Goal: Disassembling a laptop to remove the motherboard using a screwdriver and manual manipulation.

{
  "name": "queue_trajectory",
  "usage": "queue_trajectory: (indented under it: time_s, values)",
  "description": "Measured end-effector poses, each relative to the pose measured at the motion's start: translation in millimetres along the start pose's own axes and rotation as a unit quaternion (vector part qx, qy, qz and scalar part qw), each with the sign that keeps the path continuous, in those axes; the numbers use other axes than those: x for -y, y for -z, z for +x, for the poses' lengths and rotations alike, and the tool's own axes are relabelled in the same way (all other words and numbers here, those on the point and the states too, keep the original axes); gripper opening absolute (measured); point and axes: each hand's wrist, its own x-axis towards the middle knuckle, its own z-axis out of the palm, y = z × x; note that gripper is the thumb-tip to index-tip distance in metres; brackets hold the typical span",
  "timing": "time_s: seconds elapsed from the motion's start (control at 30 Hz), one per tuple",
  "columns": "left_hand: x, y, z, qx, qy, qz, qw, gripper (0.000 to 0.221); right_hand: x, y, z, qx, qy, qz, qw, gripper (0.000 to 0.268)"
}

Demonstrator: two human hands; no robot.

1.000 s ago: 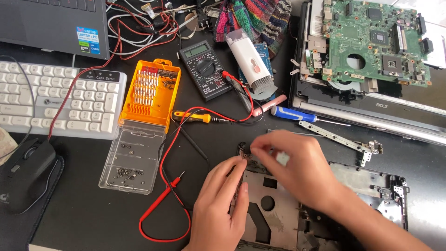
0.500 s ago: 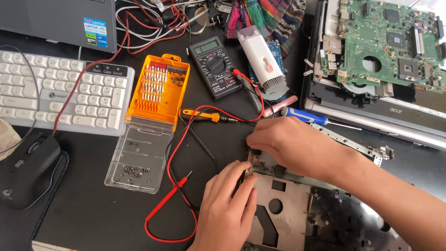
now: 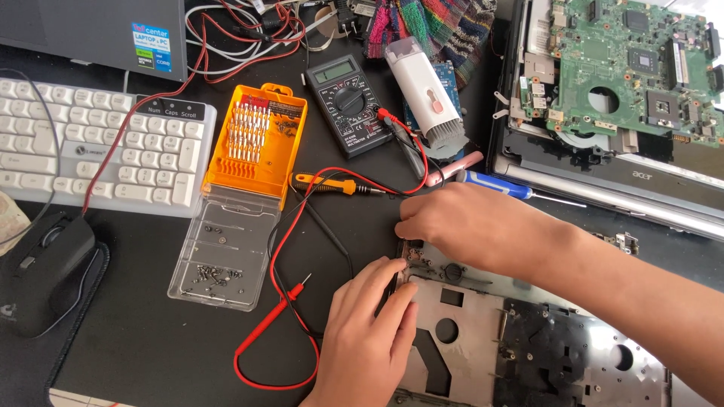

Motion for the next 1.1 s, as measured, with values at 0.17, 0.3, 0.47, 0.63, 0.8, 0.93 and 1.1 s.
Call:
queue_trajectory:
  time_s: [0.17,0.3,0.47,0.63,0.8,0.93,1.1]
  values:
    - [1,-1,-2,-0.005,0.006,-0.009,1.0,0.011,-2,3,14,0.06,-0.074,-0.03,0.995,0.025]
    - [1,-1,-2,-0.004,0.005,-0.013,1.0,0.007,-1,13,30,0.082,-0.086,-0.04,0.992,0.038]
    - [0,-1,-1,-0.008,0.009,-0.017,1.0,0.004,7,34,47,0.163,-0.098,-0.011,0.982,0.04]
    - [-1,1,1,-0.013,0.01,-0.025,1.0,0.002,14,54,57,0.189,-0.201,0.06,0.959,0.022]
    - [-1,1,1,-0.012,0.011,-0.027,1.0,0.002,19,61,63,0.213,-0.226,0.086,0.947,0.009]
    - [-1,2,0,-0.015,0.007,-0.029,0.999,0.002,21,62,63,0.215,-0.26,0.101,0.936,0.011]
    - [-1,2,1,-0.012,0.007,-0.035,0.999,0.003,18,56,61,0.205,-0.254,0.06,0.943,0.024]
